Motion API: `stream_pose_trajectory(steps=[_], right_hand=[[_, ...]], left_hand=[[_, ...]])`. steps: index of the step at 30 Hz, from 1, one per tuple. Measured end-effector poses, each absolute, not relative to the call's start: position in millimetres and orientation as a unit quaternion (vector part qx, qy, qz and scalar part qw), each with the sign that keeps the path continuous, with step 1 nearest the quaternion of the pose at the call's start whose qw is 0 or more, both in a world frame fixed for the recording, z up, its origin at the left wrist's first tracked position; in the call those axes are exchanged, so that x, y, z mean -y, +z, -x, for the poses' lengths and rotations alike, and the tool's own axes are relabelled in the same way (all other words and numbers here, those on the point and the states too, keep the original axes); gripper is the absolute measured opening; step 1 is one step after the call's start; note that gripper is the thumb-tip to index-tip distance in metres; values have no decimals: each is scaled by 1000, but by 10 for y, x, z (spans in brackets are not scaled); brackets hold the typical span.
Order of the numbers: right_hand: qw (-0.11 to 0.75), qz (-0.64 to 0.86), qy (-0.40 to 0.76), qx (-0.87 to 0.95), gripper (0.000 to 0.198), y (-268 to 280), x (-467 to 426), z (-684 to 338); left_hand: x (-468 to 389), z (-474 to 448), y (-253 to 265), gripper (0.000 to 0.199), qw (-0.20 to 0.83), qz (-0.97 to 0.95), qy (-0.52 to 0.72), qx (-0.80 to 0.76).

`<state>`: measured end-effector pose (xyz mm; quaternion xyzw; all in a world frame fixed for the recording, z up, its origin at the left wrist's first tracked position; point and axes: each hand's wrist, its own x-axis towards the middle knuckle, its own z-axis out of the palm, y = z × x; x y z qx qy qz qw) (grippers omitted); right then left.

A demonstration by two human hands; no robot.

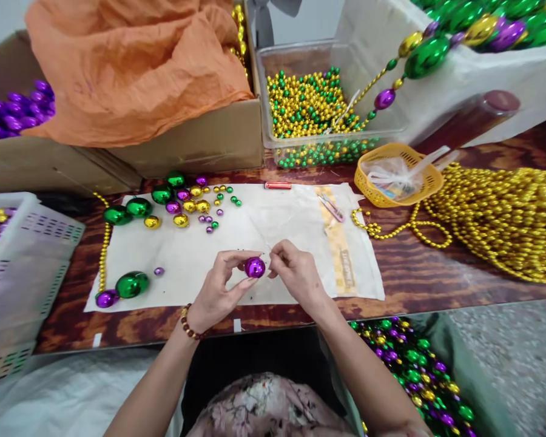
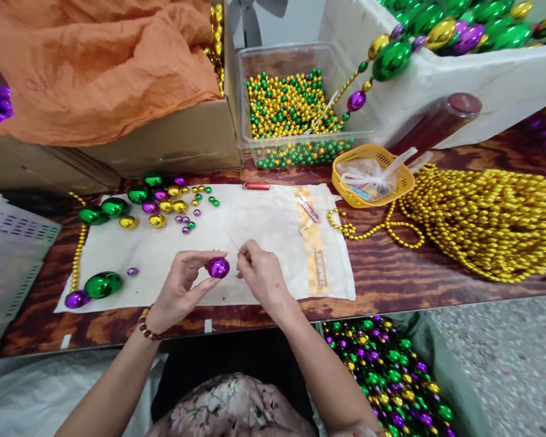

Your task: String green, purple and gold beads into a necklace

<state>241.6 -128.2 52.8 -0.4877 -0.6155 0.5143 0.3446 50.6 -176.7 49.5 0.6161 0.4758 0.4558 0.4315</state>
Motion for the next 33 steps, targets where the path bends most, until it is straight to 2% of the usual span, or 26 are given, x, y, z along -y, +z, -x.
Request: stream_pose_trajectory(steps=[5, 10, 18, 24, 33], right_hand=[[413, 476, 554, 544, 15, 428, 1342, -2456], [454, 446, 603, 481, 19, 253, 1629, -2427], [439, 408, 612, 515, 18, -15, 2046, -2331], [413, 420, 608, 532, 23, -32, 2102, -2295], [406, 423, 610, 533, 25, -19, 2097, -2242]], left_hand=[[1714, -518, 485, 44, 437, -590, 484, -476], [1664, -504, 518, 30, 407, -584, 506, -487], [1538, -429, 585, 31, 424, -470, 595, -496], [1385, -353, 736, 28, 473, -375, 670, -432], [1359, -343, 814, 31, 513, -335, 673, -414]])
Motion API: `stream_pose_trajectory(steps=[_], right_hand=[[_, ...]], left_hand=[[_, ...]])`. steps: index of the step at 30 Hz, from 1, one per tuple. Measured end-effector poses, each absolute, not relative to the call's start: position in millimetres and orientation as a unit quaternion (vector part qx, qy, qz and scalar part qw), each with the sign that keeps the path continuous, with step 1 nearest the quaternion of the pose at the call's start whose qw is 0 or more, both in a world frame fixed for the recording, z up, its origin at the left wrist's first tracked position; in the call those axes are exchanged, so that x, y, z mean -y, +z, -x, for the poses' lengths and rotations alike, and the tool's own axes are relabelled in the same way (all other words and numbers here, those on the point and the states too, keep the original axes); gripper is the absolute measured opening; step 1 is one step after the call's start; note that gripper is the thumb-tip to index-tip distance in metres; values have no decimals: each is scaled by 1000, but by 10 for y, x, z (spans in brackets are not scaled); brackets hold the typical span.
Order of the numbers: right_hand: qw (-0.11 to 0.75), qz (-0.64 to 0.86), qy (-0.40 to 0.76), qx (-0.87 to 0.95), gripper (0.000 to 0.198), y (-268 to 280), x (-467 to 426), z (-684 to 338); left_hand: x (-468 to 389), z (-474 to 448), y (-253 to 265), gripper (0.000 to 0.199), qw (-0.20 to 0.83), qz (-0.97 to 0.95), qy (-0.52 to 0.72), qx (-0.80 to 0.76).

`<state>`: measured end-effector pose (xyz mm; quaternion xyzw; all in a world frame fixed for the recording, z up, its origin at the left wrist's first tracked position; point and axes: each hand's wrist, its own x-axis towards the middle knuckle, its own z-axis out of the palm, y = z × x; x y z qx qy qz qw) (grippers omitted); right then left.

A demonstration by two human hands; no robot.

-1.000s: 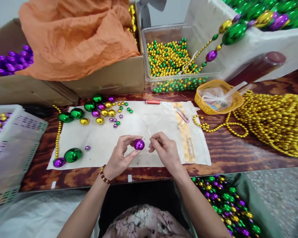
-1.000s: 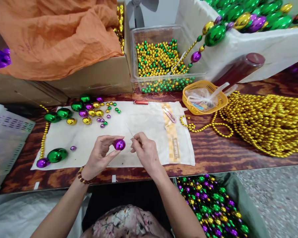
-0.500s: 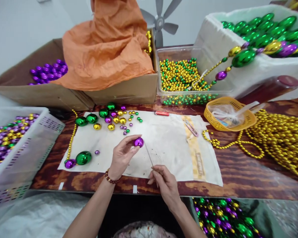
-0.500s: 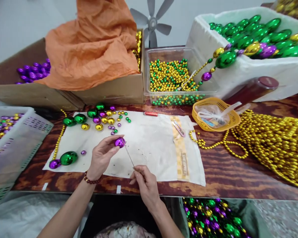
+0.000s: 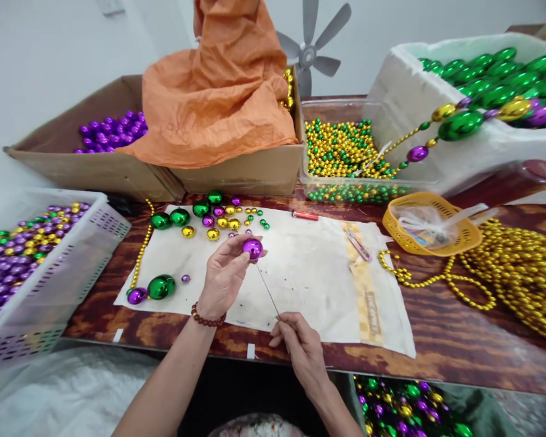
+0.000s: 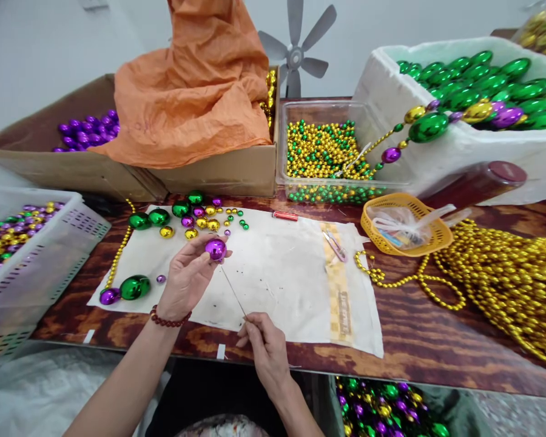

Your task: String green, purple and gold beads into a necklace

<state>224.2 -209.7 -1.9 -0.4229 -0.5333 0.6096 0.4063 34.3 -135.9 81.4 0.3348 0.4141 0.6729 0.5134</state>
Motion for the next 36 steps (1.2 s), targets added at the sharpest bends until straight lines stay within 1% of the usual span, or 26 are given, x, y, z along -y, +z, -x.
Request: stream_pose_trajectory(steps=[11, 18, 23, 27, 29, 30, 34, 36], right_hand=[[435, 413, 612, 516, 18, -41, 2088, -2168], [474, 404, 617, 481, 20, 33, 2025, -2007], [486, 407, 620, 462, 21, 149, 1879, -1980], [477, 443, 627, 428, 25, 193, 1752, -2058], [479, 457, 623, 415, 26, 190, 1714, -2125], [481, 462, 622, 411, 26, 182, 1704, -2159], [463, 458, 637, 412, 26, 120, 1711, -2241], [445, 448, 651, 420, 26, 83, 1729, -2238]], left_hand=[[1429, -463, 837, 28, 535, -329, 664, -406], [1597, -631, 849, 28, 520, -350, 657, -419], [1713, -724, 753, 30, 513, -375, 616, -466], [1695, -769, 619, 38, 512, -429, 543, -509], [1614, -663, 534, 39, 463, -487, 493, -553], [1557, -565, 485, 38, 415, -514, 472, -583], [1278, -50, 274, 24, 156, -563, 401, -706], [1157, 124, 190, 22, 68, -596, 332, -728]])
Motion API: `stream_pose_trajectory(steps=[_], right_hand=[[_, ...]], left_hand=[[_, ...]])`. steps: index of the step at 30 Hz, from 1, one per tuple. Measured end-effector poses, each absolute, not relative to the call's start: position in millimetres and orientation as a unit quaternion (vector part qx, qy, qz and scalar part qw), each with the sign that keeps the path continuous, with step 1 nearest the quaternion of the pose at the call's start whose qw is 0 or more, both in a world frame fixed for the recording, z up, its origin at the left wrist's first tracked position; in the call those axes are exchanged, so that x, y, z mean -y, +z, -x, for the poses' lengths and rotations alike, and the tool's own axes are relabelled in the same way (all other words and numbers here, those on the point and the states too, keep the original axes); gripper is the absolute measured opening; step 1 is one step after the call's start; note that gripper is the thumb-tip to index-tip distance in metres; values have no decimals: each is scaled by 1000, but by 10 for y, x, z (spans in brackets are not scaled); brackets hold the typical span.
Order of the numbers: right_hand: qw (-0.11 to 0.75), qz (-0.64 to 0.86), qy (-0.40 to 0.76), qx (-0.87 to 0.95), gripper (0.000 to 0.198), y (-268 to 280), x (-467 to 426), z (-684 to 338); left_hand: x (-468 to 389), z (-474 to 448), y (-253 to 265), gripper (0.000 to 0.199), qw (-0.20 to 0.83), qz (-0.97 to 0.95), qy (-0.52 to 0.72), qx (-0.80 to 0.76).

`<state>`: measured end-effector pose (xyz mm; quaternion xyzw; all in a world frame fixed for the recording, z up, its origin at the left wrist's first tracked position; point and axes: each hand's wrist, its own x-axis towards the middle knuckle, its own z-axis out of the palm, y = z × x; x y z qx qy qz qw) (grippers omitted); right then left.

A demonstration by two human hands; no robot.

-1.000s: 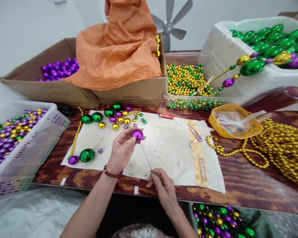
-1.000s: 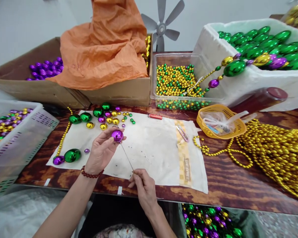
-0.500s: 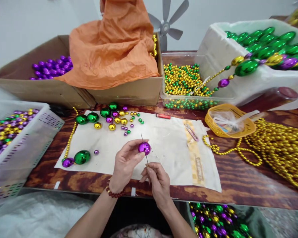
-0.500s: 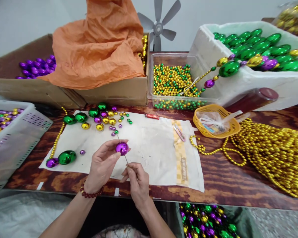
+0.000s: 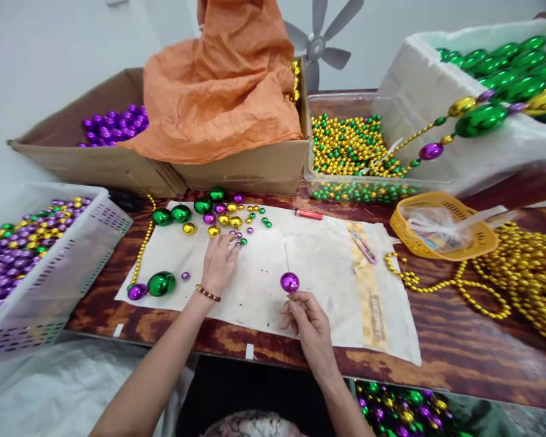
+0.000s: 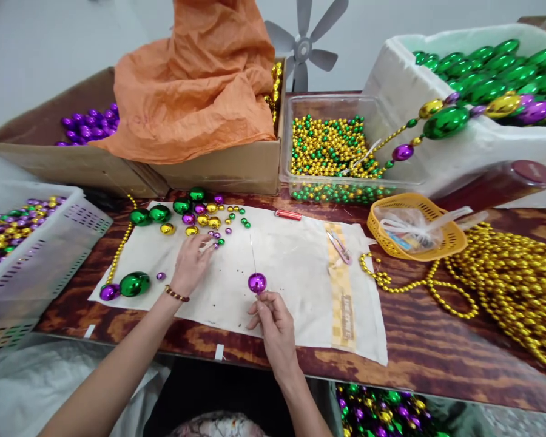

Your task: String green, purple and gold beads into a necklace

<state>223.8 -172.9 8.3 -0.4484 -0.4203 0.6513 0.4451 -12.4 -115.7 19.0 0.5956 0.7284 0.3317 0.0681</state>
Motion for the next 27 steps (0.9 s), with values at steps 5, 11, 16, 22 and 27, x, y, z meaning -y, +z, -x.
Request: stream_pose_trajectory(steps=[5, 11, 16, 22, 27], right_hand=[[422, 449, 670, 413, 29, 16, 1758, -2206], [423, 461, 663, 412, 28, -45, 1784, -2257], [426, 456, 654, 428, 24, -41, 1815, -2268], [427, 443, 644, 455, 19, 43, 1819, -2253], [427, 440, 636, 468, 19, 49, 1825, -2275]], left_hand=[[981, 114, 112, 21, -49, -663, 159, -730], [891, 103, 112, 15, -26, -670, 154, -726], [983, 80, 273, 15, 161, -568, 427, -685], [1199, -150, 595, 33, 579, -283, 598, -476], [1237, -186, 589, 35, 606, -245, 610, -447]])
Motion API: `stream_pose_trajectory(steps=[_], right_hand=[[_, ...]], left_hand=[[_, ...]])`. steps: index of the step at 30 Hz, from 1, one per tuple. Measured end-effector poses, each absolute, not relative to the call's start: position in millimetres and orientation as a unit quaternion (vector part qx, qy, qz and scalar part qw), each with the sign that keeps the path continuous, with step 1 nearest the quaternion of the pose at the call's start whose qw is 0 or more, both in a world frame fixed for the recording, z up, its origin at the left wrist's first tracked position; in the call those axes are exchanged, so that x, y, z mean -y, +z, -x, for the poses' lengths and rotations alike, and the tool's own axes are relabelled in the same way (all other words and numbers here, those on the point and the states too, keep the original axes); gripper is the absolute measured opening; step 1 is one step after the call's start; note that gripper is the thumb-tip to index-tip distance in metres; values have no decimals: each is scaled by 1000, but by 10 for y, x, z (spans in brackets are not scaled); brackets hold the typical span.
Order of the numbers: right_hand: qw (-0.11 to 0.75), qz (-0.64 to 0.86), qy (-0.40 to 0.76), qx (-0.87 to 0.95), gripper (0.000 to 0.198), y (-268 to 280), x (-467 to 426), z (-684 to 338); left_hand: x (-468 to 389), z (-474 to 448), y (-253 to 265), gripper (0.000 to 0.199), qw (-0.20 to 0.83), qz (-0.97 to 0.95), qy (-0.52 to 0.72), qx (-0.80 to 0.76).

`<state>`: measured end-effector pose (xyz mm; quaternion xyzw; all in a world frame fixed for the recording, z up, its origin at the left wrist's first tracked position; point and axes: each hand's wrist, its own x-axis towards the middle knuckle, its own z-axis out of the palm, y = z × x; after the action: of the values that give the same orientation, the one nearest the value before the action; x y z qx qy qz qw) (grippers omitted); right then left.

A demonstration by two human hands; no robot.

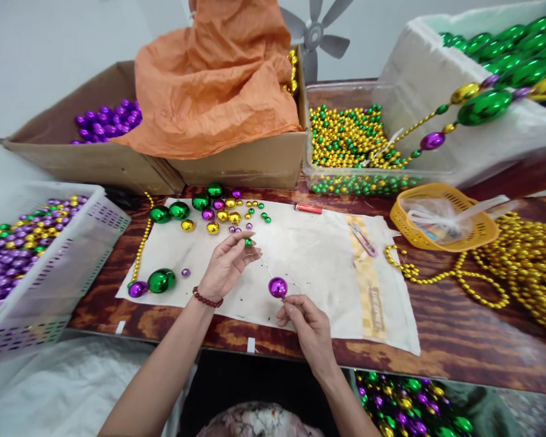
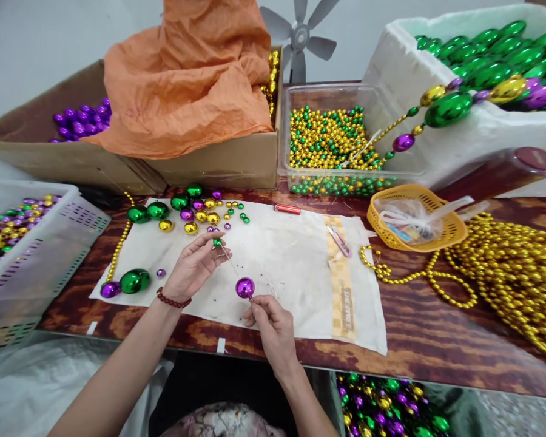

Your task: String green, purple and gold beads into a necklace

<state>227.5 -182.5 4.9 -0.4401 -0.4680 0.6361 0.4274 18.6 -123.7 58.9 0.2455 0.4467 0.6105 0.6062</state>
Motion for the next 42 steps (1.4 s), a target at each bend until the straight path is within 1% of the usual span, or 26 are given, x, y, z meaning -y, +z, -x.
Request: stream_pose_trajectory(steps=[4, 6, 10, 12, 14, 16, 20, 23, 26, 29, 31, 33, 34, 36, 38, 40, 42], right_hand=[[428, 460, 625, 465, 23, 27, 1839, -2286], [432, 479, 618, 450, 25, 29, 1836, -2263], [439, 496, 614, 428, 26, 76, 1781, -2159], [437, 485, 614, 444, 22, 99, 1724, -2106], [428, 470, 609, 474, 18, 108, 1653, -2069], [408, 463, 600, 509, 15, 105, 1580, -2045], [349, 478, 574, 566, 11, 106, 1478, -2035], [299, 495, 562, 591, 12, 119, 1513, -2133], [244, 512, 557, 607, 18, 116, 1667, -2374], [207, 532, 562, 598, 22, 98, 1846, -2663], [199, 542, 560, 594, 24, 88, 1921, -2799], [205, 546, 554, 593, 26, 81, 1945, -2852], [213, 547, 552, 592, 26, 79, 1941, -2849], [230, 543, 552, 589, 28, 72, 1917, -2803], [239, 535, 560, 586, 29, 63, 1891, -2739], [240, 527, 569, 584, 30, 52, 1876, -2690], [237, 523, 573, 585, 31, 39, 1874, -2668]], left_hand=[[1235, -176, 477, 33, 522, -295, 608, -521], [1267, -199, 457, 31, 513, -324, 580, -543], [1387, -333, 484, 31, 604, -344, 470, -543], [1439, -418, 498, 35, 664, -341, 417, -519], [1459, -490, 498, 42, 702, -340, 385, -493], [1436, -539, 481, 44, 699, -343, 382, -497], [1273, -537, 413, 41, 658, -303, 417, -549], [1084, -448, 365, 42, 628, -252, 454, -580], [914, -339, 329, 40, 583, -253, 459, -620], [844, -242, 303, 37, 541, -285, 431, -664], [868, -170, 293, 45, 496, -325, 407, -695], [932, -78, 287, 53, 412, -386, 385, -730], [971, -25, 281, 53, 353, -418, 370, -751], [1047, 90, 256, 46, 215, -464, 323, -796], [1106, 202, 206, 39, 106, -488, 260, -826], [1140, 303, 141, 36, 56, -504, 221, -833], [1148, 396, 87, 33, 29, -511, 231, -828]])
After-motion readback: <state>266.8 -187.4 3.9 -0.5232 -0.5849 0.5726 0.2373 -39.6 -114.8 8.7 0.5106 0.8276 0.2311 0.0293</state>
